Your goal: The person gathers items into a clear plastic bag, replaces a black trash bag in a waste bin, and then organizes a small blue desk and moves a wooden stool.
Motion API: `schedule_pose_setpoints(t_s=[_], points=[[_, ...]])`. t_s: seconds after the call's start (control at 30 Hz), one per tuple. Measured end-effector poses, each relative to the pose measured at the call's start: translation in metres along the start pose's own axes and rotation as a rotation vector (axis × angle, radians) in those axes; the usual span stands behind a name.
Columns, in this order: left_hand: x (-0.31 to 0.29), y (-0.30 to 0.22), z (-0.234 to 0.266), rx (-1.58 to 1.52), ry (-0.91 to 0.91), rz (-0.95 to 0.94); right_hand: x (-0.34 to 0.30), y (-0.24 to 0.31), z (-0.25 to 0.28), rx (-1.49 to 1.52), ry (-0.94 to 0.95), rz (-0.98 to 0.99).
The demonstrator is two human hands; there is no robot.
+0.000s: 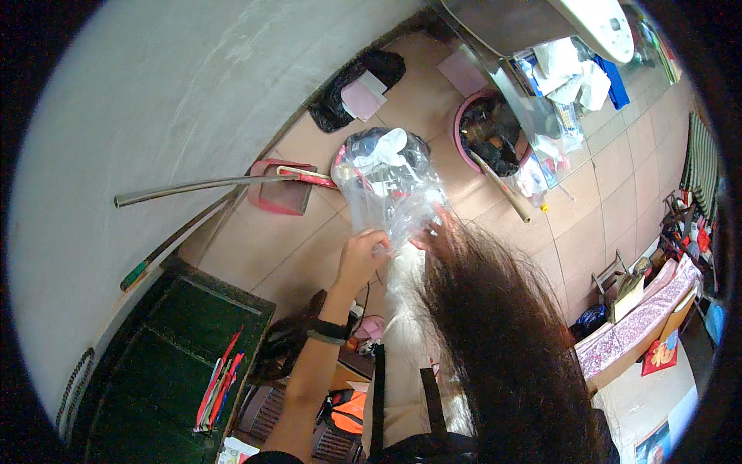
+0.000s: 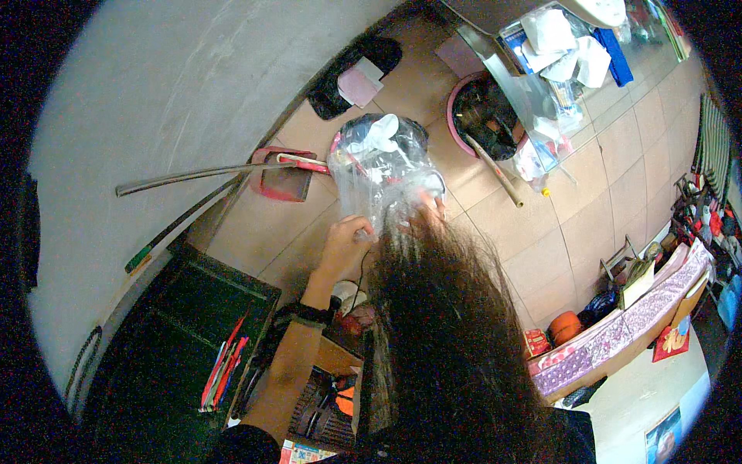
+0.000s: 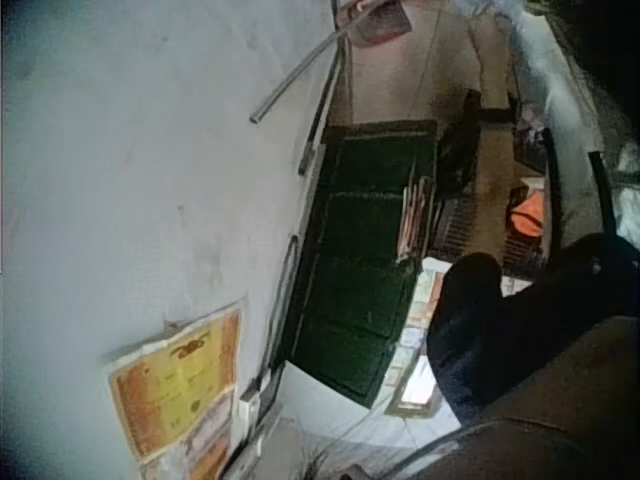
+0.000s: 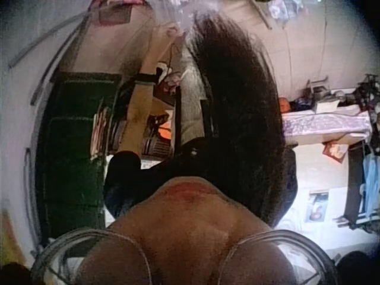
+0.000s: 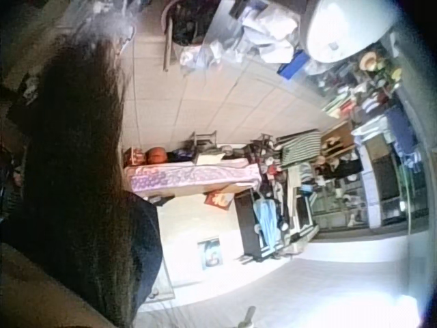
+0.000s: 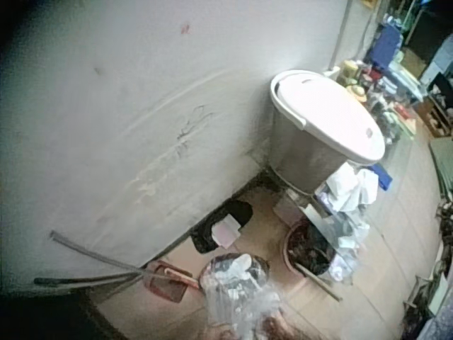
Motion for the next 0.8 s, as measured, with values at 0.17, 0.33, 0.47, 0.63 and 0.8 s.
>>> schedule_pose_setpoints(t_s=[0.17,0.33,0.47,0.63,0.8], points=[[-0.012,-0.041,0.005,0.149,-0.104,-0.158,0.011,0.024,-0.006,-0.962,0.293,0.529],[-0.02,-0.025,0.059,0.117,-0.427,0.155,-0.046,0.03,-0.017,-0.941,0.094,0.393],[-0.019,-0.04,0.078,0.147,-0.441,-0.062,-0.092,0.049,-0.01,-1.143,0.014,0.455],[-0.005,-0.056,0.087,0.451,-0.371,0.088,-0.096,0.043,0.009,-1.236,0.064,0.662],[0.011,0.003,0.03,0.106,-0.17,0.409,-0.118,0.003,-0.043,-1.513,0.192,0.86]])
Point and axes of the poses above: each hand's wrist, its own x-axis towards the middle knuckle, its own z-axis out of the back of the hand, y = z × x, the point moved 4 cm from there along x, towards the middle knuckle, and after that the axes turned 2 degrees about -x, right-handed, at the moved point
